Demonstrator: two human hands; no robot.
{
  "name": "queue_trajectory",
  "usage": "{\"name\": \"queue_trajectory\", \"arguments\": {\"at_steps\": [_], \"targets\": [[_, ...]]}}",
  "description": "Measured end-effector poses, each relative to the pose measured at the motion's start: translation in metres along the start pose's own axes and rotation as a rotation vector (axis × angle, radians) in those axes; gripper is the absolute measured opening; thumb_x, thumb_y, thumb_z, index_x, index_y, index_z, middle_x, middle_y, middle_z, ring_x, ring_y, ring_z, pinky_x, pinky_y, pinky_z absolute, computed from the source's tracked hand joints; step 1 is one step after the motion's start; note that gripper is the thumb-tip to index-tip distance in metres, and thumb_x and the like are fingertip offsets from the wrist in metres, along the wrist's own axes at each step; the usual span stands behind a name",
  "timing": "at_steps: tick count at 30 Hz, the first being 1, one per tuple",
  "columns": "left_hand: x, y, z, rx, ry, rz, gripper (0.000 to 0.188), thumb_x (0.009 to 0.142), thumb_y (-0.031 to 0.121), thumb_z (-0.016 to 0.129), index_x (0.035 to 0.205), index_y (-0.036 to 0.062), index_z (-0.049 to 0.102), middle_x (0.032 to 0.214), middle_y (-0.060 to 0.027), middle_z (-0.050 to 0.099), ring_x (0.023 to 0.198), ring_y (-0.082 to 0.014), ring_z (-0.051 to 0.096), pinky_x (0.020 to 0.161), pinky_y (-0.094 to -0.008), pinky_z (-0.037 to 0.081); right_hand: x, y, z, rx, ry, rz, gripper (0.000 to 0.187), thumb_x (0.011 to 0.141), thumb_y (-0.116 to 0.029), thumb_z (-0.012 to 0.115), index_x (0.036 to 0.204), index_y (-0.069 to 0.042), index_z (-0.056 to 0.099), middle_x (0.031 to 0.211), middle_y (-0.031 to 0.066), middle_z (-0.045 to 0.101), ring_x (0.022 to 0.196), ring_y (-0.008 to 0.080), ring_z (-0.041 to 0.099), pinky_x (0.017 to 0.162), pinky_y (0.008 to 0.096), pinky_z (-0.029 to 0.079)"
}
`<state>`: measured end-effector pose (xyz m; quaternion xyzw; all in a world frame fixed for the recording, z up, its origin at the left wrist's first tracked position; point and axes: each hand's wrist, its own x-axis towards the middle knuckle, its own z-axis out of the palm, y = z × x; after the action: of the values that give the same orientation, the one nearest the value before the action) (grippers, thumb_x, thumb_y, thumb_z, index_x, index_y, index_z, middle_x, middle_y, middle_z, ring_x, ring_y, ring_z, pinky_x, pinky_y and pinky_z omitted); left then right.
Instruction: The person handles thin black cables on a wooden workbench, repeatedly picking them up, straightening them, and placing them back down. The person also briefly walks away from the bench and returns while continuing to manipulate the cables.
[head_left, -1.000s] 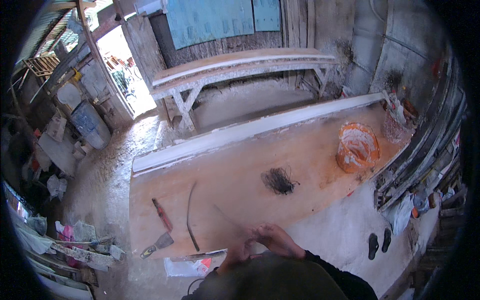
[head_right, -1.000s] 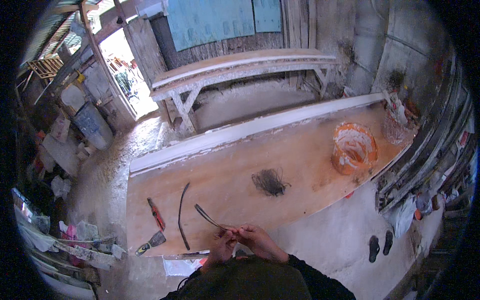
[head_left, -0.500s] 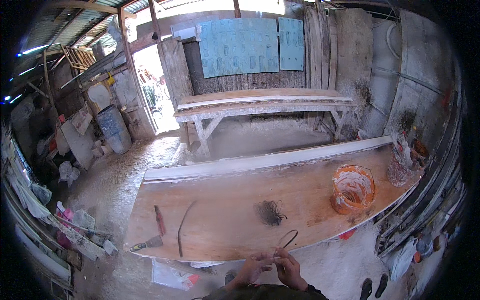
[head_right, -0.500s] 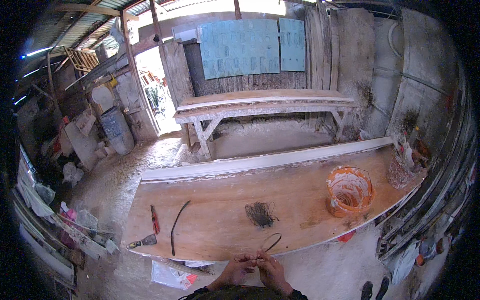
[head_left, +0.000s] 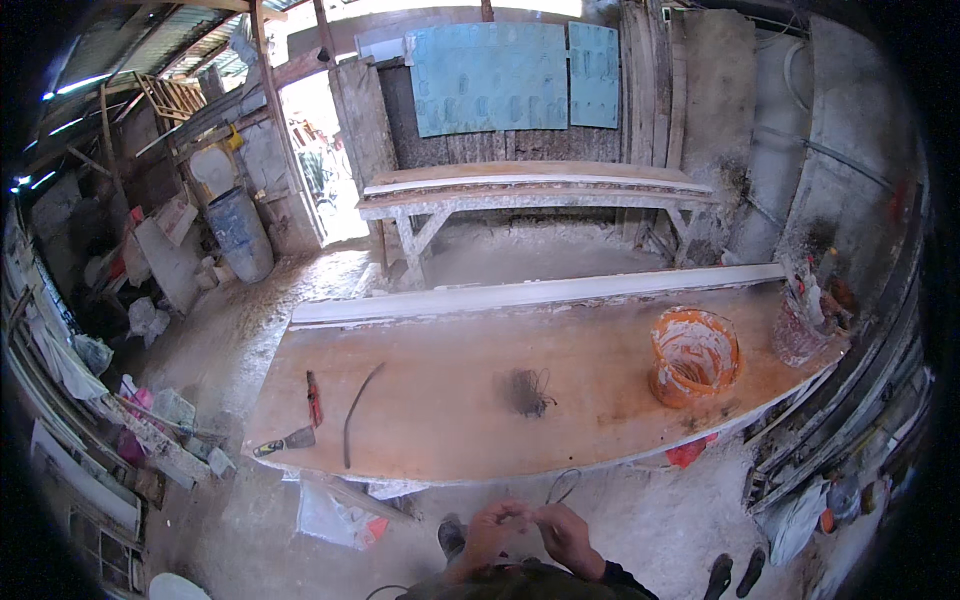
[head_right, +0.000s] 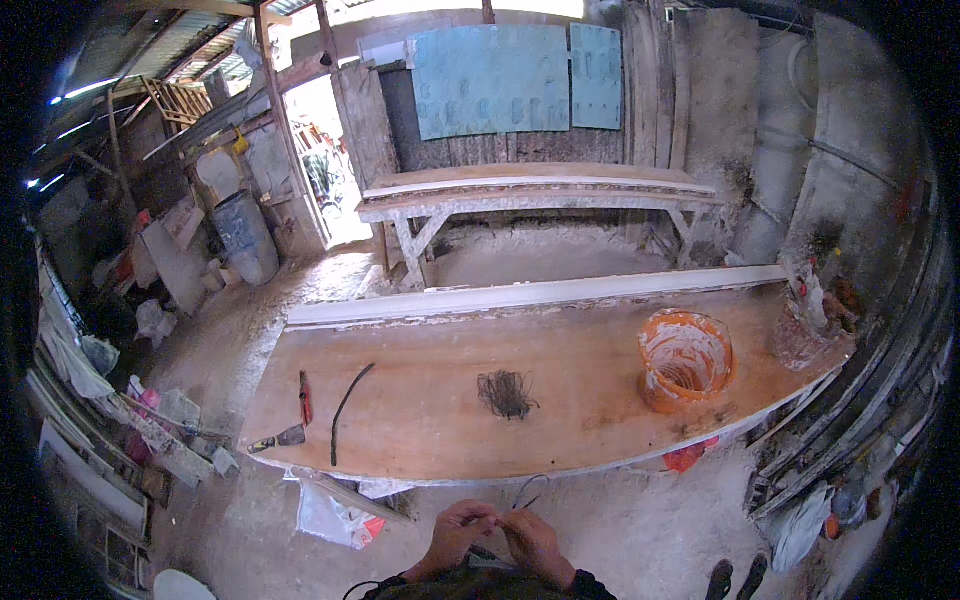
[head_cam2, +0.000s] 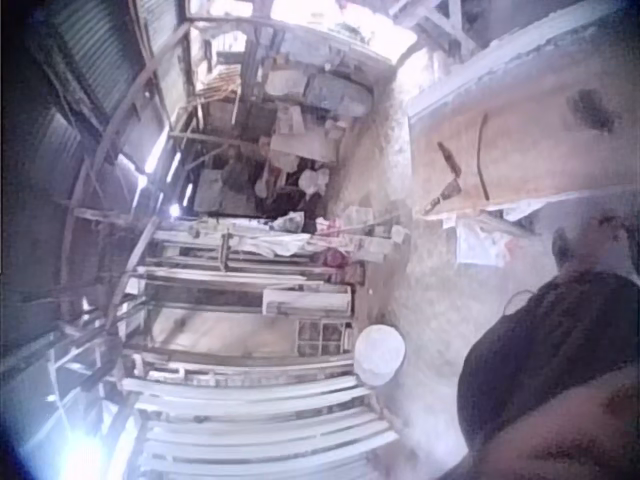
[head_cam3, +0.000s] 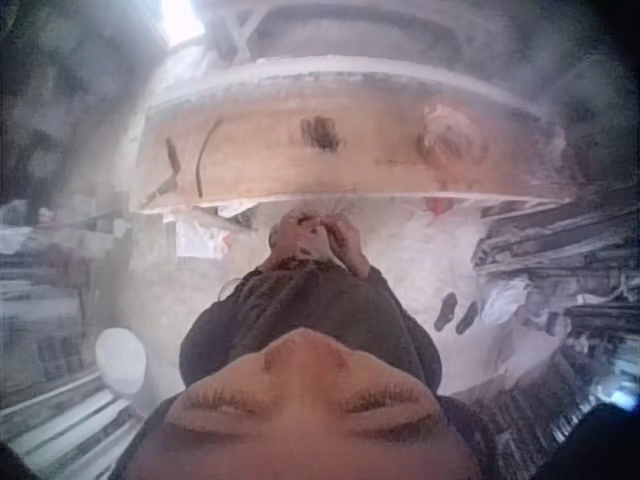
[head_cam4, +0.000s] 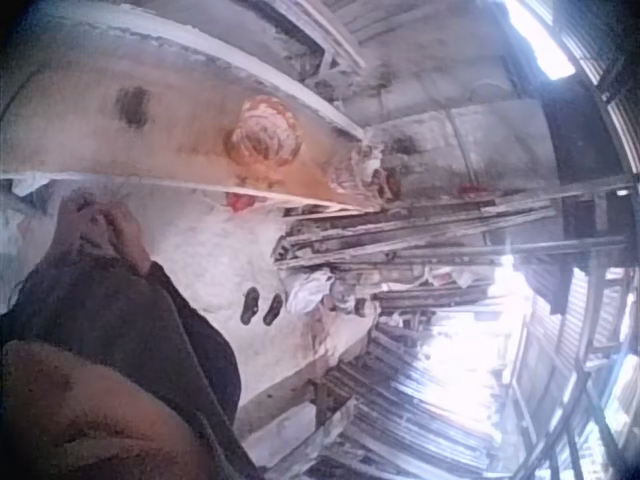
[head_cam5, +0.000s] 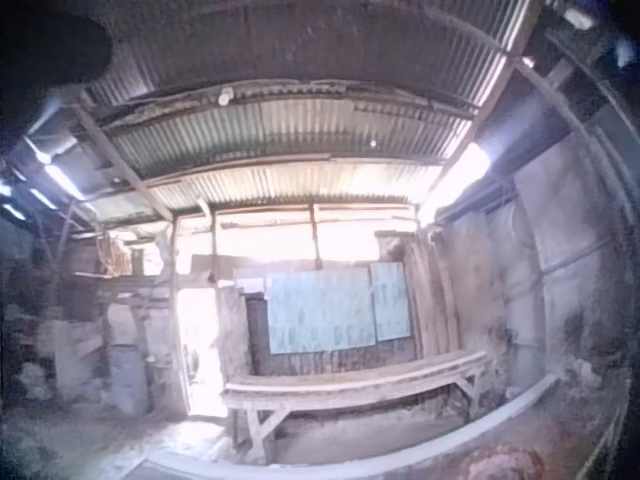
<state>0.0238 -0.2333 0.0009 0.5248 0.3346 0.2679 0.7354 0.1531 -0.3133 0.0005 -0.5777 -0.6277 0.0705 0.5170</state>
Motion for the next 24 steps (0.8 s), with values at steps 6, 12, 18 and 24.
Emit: {"name": "queue_trajectory", "arguments": {"at_steps": [6,12,18,24], "targets": [[-0.023,0.012,-0.007,0.367,0.146,0.551,0.017,0.072,0.003,0.065,0.087,0.0023,0.057,0.08,-0.0079,0.06,0.077,-0.0165,0.058,0.067,-0.0276,0.047,0.007,-0.007,0.012,0.999,-0.131,0.781,0.006,0.076,-0.003,0.059,0.078,-0.006,0.054,0.076,0.0048,0.057,0.068,0.0139,0.053,0.062,0.0264,0.043],[-0.027,0.025,-0.037,0.441,0.135,0.714,0.015,0.07,0.003,0.066,0.083,0.002,0.059,0.08,-0.0084,0.062,0.075,-0.018,0.059,0.068,-0.0282,0.045,0.025,-0.014,0.032,1.422,-0.243,1.024,0.009,0.08,-0.012,0.057,0.084,-0.004,0.056,0.08,0.0034,0.057,0.07,0.01,0.05,0.066,0.0221,0.04],[-0.017,0.01,-0.081,0.195,0.226,0.537,0.036,0.07,-0.003,0.064,0.102,0.0012,0.048,0.079,-0.0107,0.061,0.074,-0.0155,0.059,0.072,-0.0275,0.046,0.053,-0.034,0.068,0.957,-0.221,0.816,0.012,0.075,-0.011,0.062,0.084,-0.002,0.06,0.079,0.0052,0.059,0.074,0.011,0.052,0.068,0.0244,0.041],[0.002,0.035,-0.133,-0.207,0.298,0.372,0.064,0.072,-0.003,0.063,0.122,0.0008,0.023,0.082,-0.0116,0.061,0.077,-0.0162,0.059,0.075,-0.0289,0.047,0.103,-0.039,0.121,0.703,-0.347,0.64,0.015,0.079,-0.01,0.059,0.09,0.0,0.059,0.085,0.0045,0.06,0.082,0.012,0.055,0.074,0.0251,0.044]]}}
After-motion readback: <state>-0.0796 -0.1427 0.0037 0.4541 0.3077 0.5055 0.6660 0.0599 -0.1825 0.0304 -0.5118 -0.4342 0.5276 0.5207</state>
